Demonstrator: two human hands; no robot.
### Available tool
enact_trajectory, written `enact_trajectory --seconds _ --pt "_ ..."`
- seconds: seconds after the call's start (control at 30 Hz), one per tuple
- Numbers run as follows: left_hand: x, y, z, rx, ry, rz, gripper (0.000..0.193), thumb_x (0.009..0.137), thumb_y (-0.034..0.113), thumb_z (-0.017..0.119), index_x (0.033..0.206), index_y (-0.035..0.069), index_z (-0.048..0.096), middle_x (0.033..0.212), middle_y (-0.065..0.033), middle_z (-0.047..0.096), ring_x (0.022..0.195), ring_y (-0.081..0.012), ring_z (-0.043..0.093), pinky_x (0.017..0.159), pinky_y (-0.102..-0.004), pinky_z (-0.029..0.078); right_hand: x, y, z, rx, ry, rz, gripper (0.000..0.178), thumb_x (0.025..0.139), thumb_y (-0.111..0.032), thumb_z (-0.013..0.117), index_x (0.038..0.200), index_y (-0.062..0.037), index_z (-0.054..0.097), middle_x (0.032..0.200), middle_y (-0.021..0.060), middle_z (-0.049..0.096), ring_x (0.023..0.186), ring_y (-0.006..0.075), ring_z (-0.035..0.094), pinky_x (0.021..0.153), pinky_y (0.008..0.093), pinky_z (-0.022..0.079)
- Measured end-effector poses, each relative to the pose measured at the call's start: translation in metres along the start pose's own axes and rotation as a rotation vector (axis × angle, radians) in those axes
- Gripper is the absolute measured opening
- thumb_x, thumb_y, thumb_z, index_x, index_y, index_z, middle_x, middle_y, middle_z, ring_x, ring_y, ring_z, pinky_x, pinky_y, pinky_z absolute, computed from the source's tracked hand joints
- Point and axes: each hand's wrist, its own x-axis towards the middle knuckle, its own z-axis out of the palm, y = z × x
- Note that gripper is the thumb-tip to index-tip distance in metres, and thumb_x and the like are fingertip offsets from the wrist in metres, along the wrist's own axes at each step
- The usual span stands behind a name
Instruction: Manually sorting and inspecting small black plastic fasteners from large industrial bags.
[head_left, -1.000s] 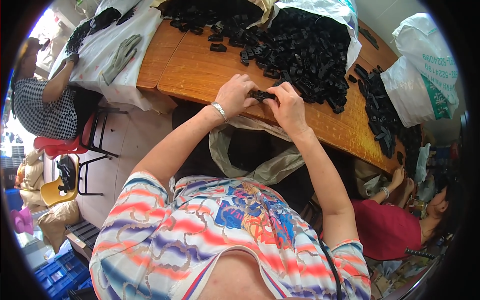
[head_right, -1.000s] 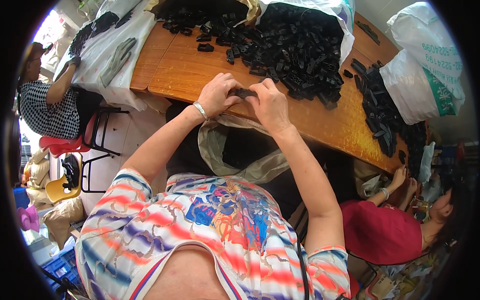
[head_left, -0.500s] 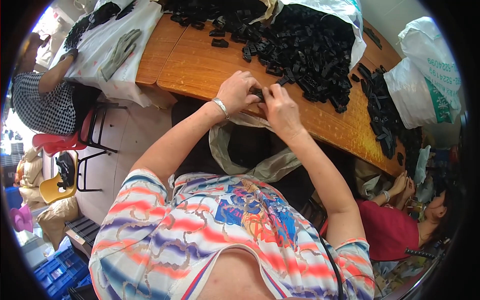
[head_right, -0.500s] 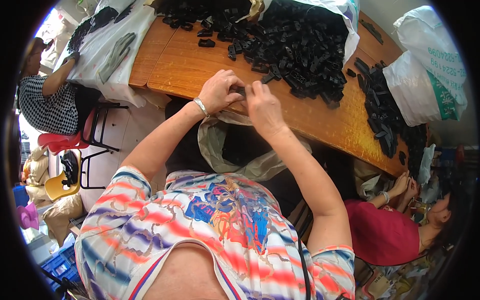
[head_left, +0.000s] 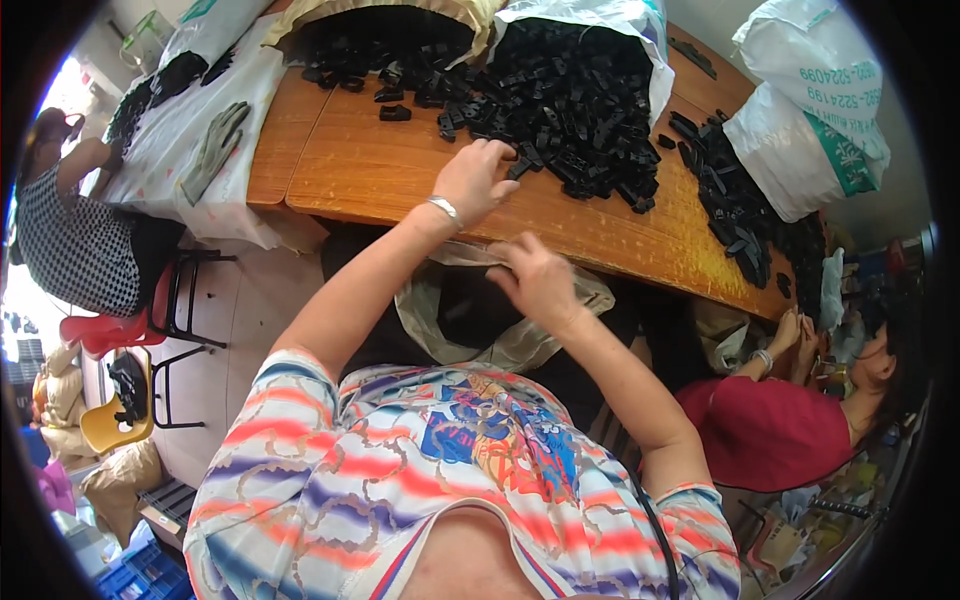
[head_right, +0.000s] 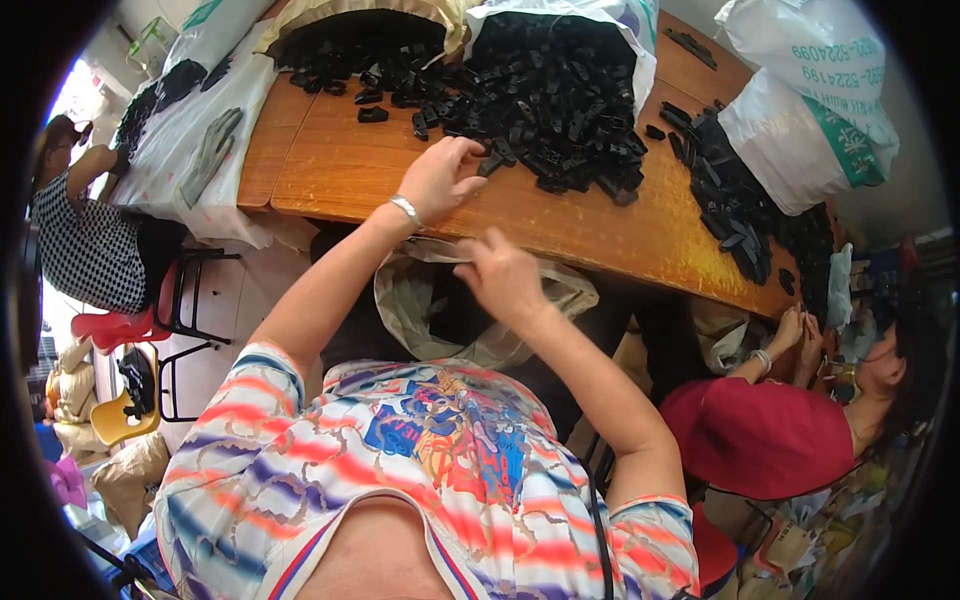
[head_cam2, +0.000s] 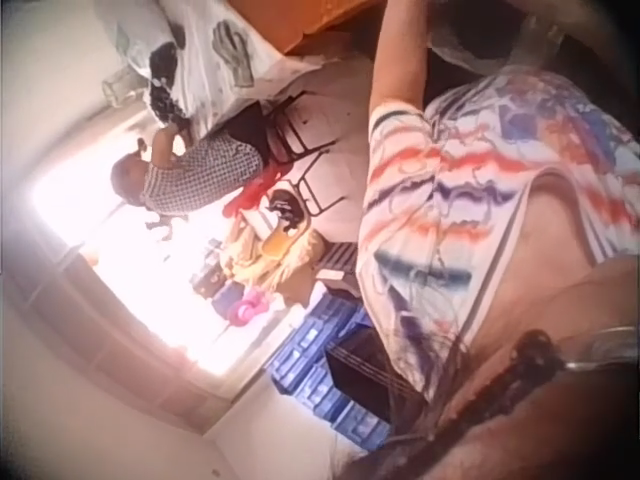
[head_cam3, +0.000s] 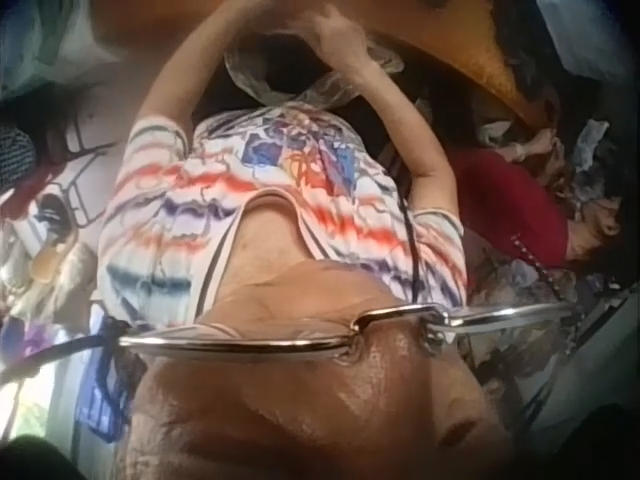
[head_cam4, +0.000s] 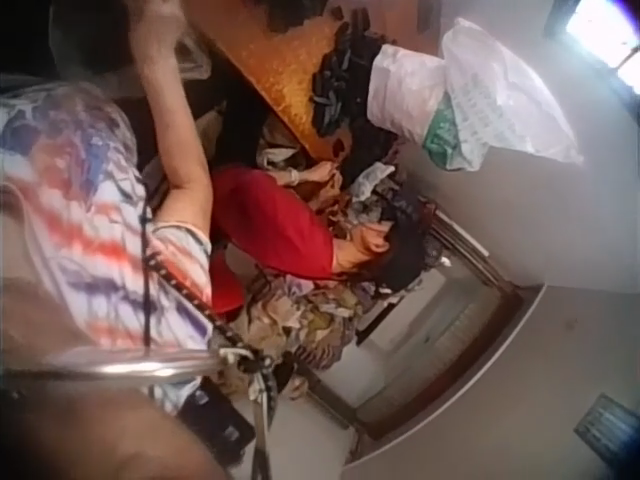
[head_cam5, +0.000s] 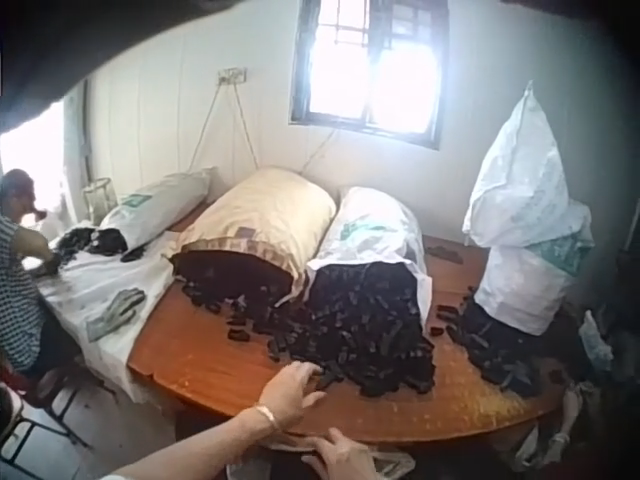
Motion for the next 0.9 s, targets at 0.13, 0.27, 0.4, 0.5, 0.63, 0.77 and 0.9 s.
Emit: enact_trajectory --seconds 0.13,0.27,0.4,0.5,0.63,0.77,0.9 --pt "0.009 -0.002 0.027 0.058 0.147 0.06 0.023 0.083 0.013 0.07 0.104 0.005 0.065 0.096 -0.0134 0.062 0.092 -0.0311 0.062 0.08 -0.0395 0.052 0.029 0.048 -0.036 -0.166 0.259 0.09 0.021 0.081 -0.007 0.072 0.102 -0.0074 0.069 0.097 0.0109 0.061 0.082 0.0328 0.066 0.069 0.0403 0.054" --pt "0.007 -0.006 0.026 -0.013 0.115 -0.032 0.012 0.083 0.012 0.069 0.093 0.005 0.071 0.093 -0.0117 0.063 0.082 -0.0296 0.064 0.076 -0.0376 0.053 0.037 0.088 -0.049 -0.338 0.269 0.138 0.023 0.08 -0.005 0.073 0.103 -0.0047 0.069 0.101 0.0114 0.06 0.085 0.0344 0.065 0.072 0.0414 0.054" --pt "-0.002 -0.008 0.014 0.011 0.042 -0.074 0.015 0.084 0.014 0.069 0.093 0.003 0.072 0.094 -0.0128 0.064 0.081 -0.029 0.065 0.076 -0.0362 0.053 0.043 0.087 -0.045 -0.325 0.16 0.251 0.023 0.079 -0.005 0.075 0.101 -0.0047 0.067 0.102 0.0125 0.061 0.085 0.0348 0.066 0.072 0.0422 0.054" --pt "-0.008 -0.009 0.004 -0.038 0.038 -0.037 0.02 0.083 0.016 0.072 0.097 0.001 0.07 0.097 -0.0131 0.063 0.088 -0.0293 0.064 0.078 -0.0363 0.053 0.045 0.08 -0.043 -0.257 0.145 0.282 0.024 0.078 -0.008 0.075 0.1 -0.0051 0.065 0.1 0.0126 0.061 0.087 0.0369 0.066 0.073 0.0436 0.054" --pt "-0.021 -0.009 -0.003 -0.012 0.042 0.002 0.023 0.079 0.019 0.075 0.097 0.005 0.07 0.102 -0.0119 0.062 0.101 -0.031 0.058 0.088 -0.0397 0.05 0.055 0.062 -0.041 -0.057 0.191 0.163 0.024 0.079 -0.006 0.074 0.1 -0.0045 0.063 0.099 0.0131 0.063 0.088 0.0369 0.065 0.073 0.0435 0.054" --pt "-0.021 -0.017 0.001 0.094 0.044 0.034 0.027 0.075 0.014 0.078 0.098 0.005 0.069 0.101 -0.0101 0.06 0.1 -0.0297 0.055 0.088 -0.0386 0.049 0.075 0.045 -0.027 0.058 0.18 0.003 0.024 0.076 -0.003 0.074 0.098 -0.0054 0.064 0.096 0.0118 0.063 0.084 0.0348 0.065 0.071 0.0414 0.054" --pt "-0.018 -0.017 0.003 0.079 0.01 -0.003 0.027 0.074 0.014 0.078 0.098 0.005 0.069 0.097 -0.0087 0.06 0.097 -0.0288 0.055 0.087 -0.0378 0.048 0.086 0.048 -0.016 0.031 0.153 -0.098 0.022 0.076 0.002 0.073 0.096 -0.0022 0.065 0.092 0.0124 0.062 0.077 0.0316 0.066 0.066 0.0377 0.054"
